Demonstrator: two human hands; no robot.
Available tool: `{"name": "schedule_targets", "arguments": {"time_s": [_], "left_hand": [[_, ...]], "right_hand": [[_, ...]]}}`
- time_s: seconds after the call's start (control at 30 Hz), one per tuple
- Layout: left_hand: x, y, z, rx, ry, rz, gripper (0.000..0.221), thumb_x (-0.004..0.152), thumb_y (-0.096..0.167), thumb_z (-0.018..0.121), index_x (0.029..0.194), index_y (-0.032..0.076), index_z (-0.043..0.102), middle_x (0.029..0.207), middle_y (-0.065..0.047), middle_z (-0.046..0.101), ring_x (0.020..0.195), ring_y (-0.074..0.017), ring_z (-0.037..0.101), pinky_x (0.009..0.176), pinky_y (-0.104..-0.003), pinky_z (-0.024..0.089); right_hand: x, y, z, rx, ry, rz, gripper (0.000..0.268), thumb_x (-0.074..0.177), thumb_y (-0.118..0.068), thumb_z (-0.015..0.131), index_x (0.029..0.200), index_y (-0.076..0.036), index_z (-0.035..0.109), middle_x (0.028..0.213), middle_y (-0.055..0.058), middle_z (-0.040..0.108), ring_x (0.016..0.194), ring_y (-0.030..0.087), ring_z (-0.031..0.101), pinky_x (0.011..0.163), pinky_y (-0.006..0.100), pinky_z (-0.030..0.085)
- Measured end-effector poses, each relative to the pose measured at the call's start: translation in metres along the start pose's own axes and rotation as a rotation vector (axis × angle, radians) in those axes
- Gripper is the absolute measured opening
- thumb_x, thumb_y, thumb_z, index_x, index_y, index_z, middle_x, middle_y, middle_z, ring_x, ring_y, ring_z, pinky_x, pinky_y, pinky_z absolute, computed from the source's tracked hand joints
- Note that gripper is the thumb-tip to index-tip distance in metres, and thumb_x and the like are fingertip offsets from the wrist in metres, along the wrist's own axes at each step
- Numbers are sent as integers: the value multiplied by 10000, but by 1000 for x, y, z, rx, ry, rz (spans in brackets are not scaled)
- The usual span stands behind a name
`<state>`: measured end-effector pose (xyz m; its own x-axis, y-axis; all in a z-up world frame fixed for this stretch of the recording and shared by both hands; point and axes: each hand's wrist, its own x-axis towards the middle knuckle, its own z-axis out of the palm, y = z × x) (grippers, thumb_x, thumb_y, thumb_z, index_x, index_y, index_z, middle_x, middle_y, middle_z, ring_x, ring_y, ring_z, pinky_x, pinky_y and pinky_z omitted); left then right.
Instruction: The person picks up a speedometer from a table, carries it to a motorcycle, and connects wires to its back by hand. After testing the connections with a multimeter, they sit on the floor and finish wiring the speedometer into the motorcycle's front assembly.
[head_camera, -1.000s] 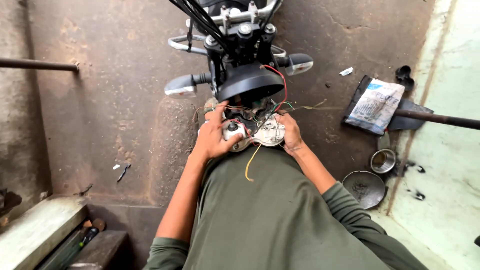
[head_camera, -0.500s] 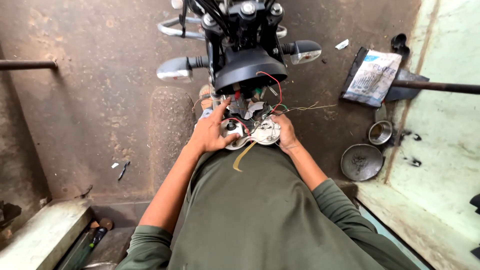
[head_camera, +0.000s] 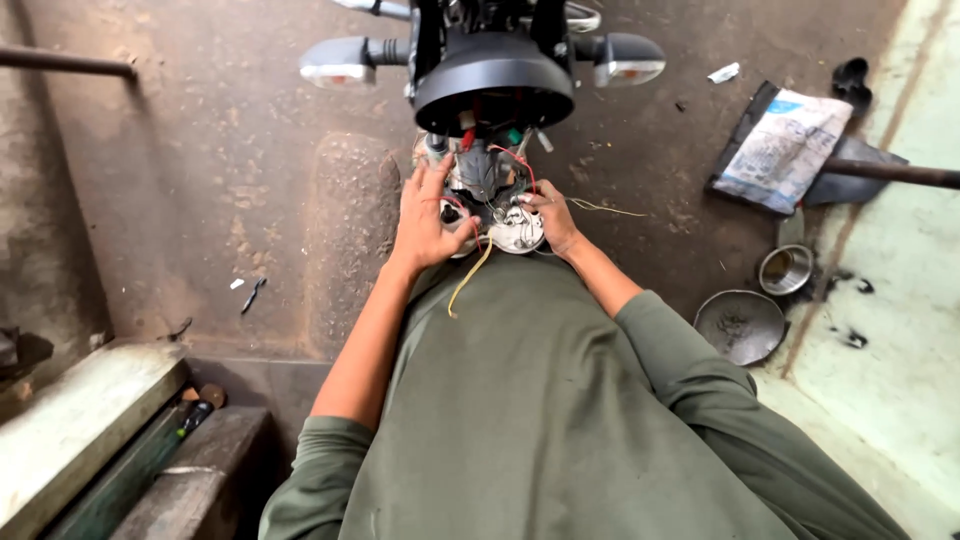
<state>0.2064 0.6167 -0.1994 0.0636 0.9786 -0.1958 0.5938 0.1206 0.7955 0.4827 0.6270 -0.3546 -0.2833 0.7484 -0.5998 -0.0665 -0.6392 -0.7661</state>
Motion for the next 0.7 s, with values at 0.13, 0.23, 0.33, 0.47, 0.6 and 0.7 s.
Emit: {"name": "schedule_targets", "arguments": {"time_s": [0.13, 0.23, 0.33, 0.47, 0.6, 0.7], "left_hand": [[2, -17, 19, -71, 35, 19, 871, 781, 298, 851, 1516, 77, 440, 1377, -195, 603, 1402, -404, 459, 1131, -496, 361], [12, -27, 39, -657, -54, -36, 651, 901, 220, 768, 1471, 43, 509, 1423, -154, 598, 1353, -290, 538, 1154, -415, 421], [17, -23, 59, -985, -142, -139, 494, 937, 162, 723, 1374, 12, 546, 1336, -101, 617, 1269, -215, 582, 1093, -370, 469], [15, -44, 88, -890, -98, -286, 264, 1028, 174, 625, 1222, -1, 666, 1079, -73, 697, 1014, -141, 649, 908, -303, 533], [2, -47, 83, -880, -52, -378, 242, 1059, 178, 566, 1145, 2, 709, 1011, -38, 740, 920, -93, 685, 831, -265, 560], [-9, -51, 79, -813, -51, -423, 245, 1060, 170, 571, 1163, 5, 721, 985, -55, 746, 869, -95, 674, 787, -267, 549]], "right_hand": [[21, 15, -10, -124, 0, -52, 212, 831, -68, 570, 1015, -8, 657, 990, 34, 666, 913, 118, 616, 847, 255, 488], [43, 35, -34, -156, 47, -76, 158, 837, -101, 581, 900, 11, 674, 931, 51, 668, 866, 138, 614, 813, 265, 488], [46, 22, -31, -194, 133, 31, 178, 843, -135, 619, 883, 30, 674, 889, 69, 661, 845, 147, 586, 784, 275, 466], [51, 4, -11, -345, 201, 96, 203, 779, -153, 660, 890, 13, 690, 851, 61, 696, 812, 148, 613, 746, 278, 485], [77, 39, -25, -300, 153, 121, 288, 766, -142, 673, 999, 25, 654, 902, 58, 688, 851, 156, 624, 761, 283, 492], [87, 42, -19, -249, 102, 153, 391, 809, -165, 691, 1138, 29, 605, 998, 69, 681, 907, 157, 630, 801, 281, 505]]}}
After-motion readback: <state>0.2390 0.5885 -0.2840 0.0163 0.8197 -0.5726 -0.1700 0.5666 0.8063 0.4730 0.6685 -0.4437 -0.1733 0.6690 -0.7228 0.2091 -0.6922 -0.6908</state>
